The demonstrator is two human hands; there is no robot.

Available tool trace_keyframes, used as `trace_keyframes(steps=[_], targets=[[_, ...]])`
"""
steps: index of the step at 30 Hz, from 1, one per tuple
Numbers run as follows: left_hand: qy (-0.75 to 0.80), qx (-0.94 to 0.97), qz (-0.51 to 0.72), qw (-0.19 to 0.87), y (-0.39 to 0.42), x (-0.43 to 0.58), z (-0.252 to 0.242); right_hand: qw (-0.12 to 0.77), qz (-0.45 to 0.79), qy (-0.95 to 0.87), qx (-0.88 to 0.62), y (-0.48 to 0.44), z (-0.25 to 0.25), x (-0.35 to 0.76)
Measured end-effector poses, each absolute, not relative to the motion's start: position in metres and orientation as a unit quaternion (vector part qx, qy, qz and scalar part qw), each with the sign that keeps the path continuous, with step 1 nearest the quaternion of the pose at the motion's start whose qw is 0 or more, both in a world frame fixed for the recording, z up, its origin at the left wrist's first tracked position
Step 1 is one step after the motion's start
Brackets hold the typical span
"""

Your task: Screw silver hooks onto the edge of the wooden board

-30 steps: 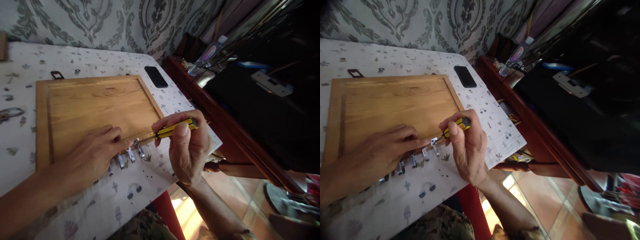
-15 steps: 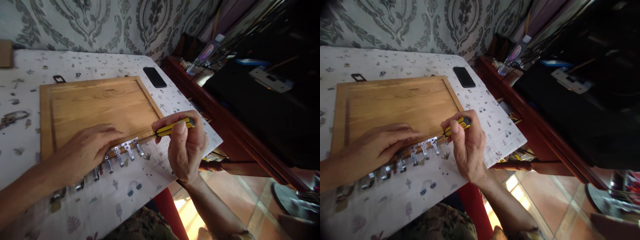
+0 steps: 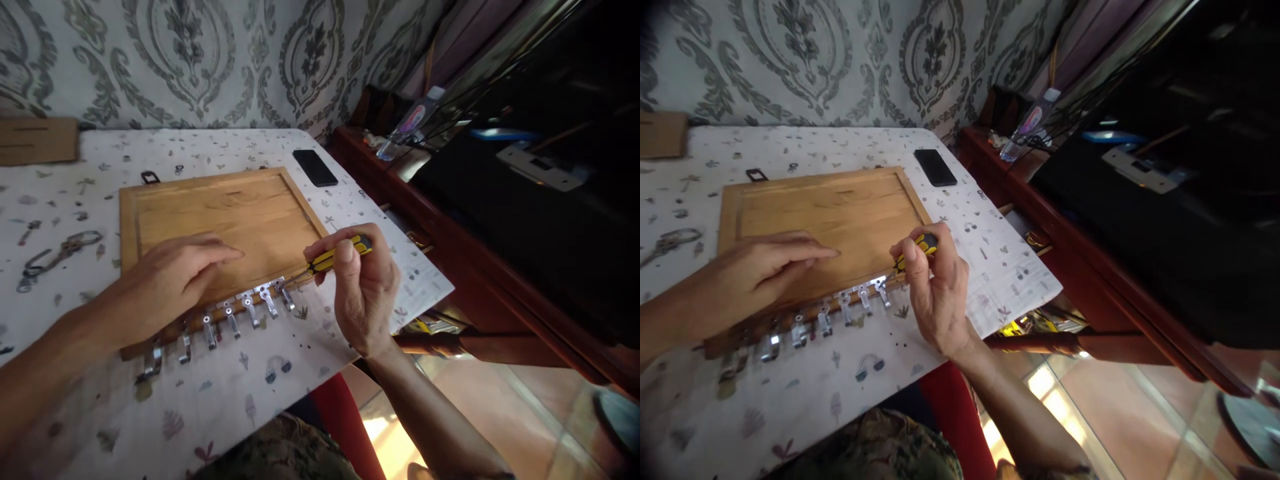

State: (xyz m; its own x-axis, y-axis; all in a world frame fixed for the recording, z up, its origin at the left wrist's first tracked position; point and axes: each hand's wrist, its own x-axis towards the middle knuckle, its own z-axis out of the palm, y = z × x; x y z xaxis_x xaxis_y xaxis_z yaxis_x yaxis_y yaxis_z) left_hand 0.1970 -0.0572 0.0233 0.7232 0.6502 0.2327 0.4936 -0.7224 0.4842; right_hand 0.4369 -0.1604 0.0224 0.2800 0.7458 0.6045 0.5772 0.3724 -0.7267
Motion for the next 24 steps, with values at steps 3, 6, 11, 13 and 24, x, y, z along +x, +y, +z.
trace_keyframes(steps=[3,6,11,13,24], targets=[[0.343,0.9,0.204,0.177,-0.049,0.181,0.031,0.576,0.083,-0.601,-0.548,-0.16,0.024,0.437],[0.384,0.883,0.215,0.166,-0.042,0.154,0.043,0.57,0.08,-0.609,-0.545,-0.159,0.026,0.437],[0.513,0.789,0.299,0.157,-0.033,0.092,0.053,0.554,0.055,-0.576,-0.598,-0.153,0.026,0.437],[0.555,0.742,0.344,0.151,-0.03,0.067,0.048,0.55,0.046,-0.577,-0.603,-0.15,0.027,0.438],[0.619,0.706,0.337,0.074,-0.023,0.02,-0.005,0.518,0.002,-0.579,-0.63,-0.149,0.034,0.438]])
